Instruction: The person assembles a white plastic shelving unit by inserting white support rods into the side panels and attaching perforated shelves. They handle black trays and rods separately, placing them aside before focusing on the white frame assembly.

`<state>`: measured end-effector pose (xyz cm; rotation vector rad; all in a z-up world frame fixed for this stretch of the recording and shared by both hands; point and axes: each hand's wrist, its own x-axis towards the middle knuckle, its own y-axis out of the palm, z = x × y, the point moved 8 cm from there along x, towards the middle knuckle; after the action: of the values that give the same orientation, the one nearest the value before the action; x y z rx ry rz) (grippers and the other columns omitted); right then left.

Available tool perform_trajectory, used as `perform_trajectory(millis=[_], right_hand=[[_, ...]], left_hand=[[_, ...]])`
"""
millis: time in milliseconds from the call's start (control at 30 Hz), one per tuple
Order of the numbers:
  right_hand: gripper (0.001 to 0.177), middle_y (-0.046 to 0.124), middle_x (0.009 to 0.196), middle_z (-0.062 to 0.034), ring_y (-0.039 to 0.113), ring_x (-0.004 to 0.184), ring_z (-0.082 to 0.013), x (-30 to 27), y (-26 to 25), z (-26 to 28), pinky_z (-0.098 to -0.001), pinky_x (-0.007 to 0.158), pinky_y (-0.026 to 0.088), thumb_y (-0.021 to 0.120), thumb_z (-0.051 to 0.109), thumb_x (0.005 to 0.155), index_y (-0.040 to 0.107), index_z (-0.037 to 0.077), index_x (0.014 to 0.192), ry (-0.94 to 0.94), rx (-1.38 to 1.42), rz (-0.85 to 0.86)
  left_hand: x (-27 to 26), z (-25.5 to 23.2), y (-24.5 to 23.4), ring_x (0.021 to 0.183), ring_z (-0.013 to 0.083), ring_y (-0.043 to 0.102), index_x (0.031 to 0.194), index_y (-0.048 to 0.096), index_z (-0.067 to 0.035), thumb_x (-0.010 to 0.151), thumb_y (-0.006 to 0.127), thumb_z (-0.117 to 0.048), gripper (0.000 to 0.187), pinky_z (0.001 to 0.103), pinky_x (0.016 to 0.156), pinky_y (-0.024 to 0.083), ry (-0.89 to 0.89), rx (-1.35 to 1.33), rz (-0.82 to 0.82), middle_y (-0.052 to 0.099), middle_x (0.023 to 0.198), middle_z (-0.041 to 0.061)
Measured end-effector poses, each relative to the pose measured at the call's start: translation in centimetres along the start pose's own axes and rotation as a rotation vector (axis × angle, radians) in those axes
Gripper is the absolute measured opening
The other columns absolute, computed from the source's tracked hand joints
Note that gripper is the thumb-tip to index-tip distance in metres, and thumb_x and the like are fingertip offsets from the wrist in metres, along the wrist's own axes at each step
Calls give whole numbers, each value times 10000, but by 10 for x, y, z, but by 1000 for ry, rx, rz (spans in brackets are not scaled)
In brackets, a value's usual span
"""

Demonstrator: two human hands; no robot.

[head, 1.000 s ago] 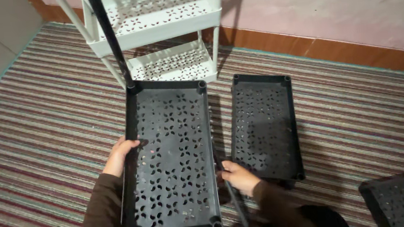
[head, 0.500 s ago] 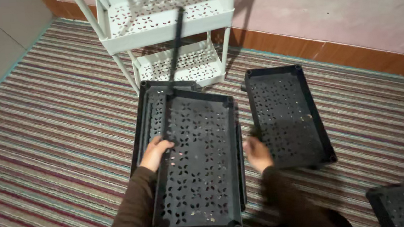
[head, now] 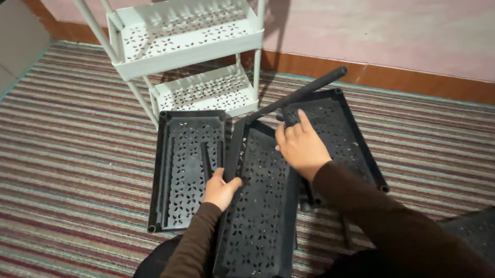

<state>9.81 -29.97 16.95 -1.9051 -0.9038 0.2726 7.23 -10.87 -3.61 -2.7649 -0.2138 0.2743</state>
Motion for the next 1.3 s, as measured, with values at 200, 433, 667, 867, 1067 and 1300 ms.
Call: perform_trajectory(millis=[200, 433, 667, 867, 1067, 1300], right_hand=[[390, 645, 1287, -89, 572, 1248, -242, -14, -27, -4, -398, 1042, 416, 561, 261, 918, 594, 87, 1266, -134, -58, -334], [436, 679, 1078, -123, 666, 1023, -281, 12, -4, -17, -407, 868, 513, 598, 386, 966, 624, 19, 1201, 37, 55, -23], [415, 738, 872, -184, 733, 823, -354, -9, 54, -20, -478, 749, 581, 529, 424, 1049, 695, 56, 951, 254, 461, 118], [468, 722, 814, -183, 704, 733, -359, -17, 69, -41, -471, 652, 562, 527, 491, 1054, 695, 87, 887, 347, 536, 183], [472, 690, 705, -127, 711, 584, -302, -35, 55, -26, -423, 497, 570, 539, 523, 1008, 632, 88, 848, 240, 235, -109], [643, 736, 942, -247, 697, 946, -429, -30, 83, -53, -530, 873, 527, 413, 560, 1078, 745, 20, 974, 491, 815, 382]], left_hand=[[-16, -48, -19, 716, 273, 743, 1113, 642, 12, 727, 743, -323, 521, 374, 716, 566, 56, 134, -34, 739, 742, 157], [-36, -65, -26, 710, 326, 748, 1165, 624, 4, 714, 771, -336, 584, 415, 717, 579, 71, 289, 36, 723, 697, 169], [-65, -71, -29, 825, 355, 750, 1148, 661, -35, 705, 797, -356, 564, 443, 792, 575, 82, 431, 33, 752, 790, 180], [-73, -86, -21, 920, 398, 728, 1242, 605, -58, 724, 804, -392, 648, 476, 878, 562, 44, 499, 71, 751, 849, 203], [-70, -89, -16, 951, 404, 729, 1233, 632, -65, 679, 808, -392, 667, 475, 893, 566, 11, 449, 63, 753, 913, 219], [-66, -62, -31, 968, 404, 726, 1164, 685, -21, 718, 794, -430, 615, 466, 897, 567, -13, 497, 15, 755, 955, 239]])
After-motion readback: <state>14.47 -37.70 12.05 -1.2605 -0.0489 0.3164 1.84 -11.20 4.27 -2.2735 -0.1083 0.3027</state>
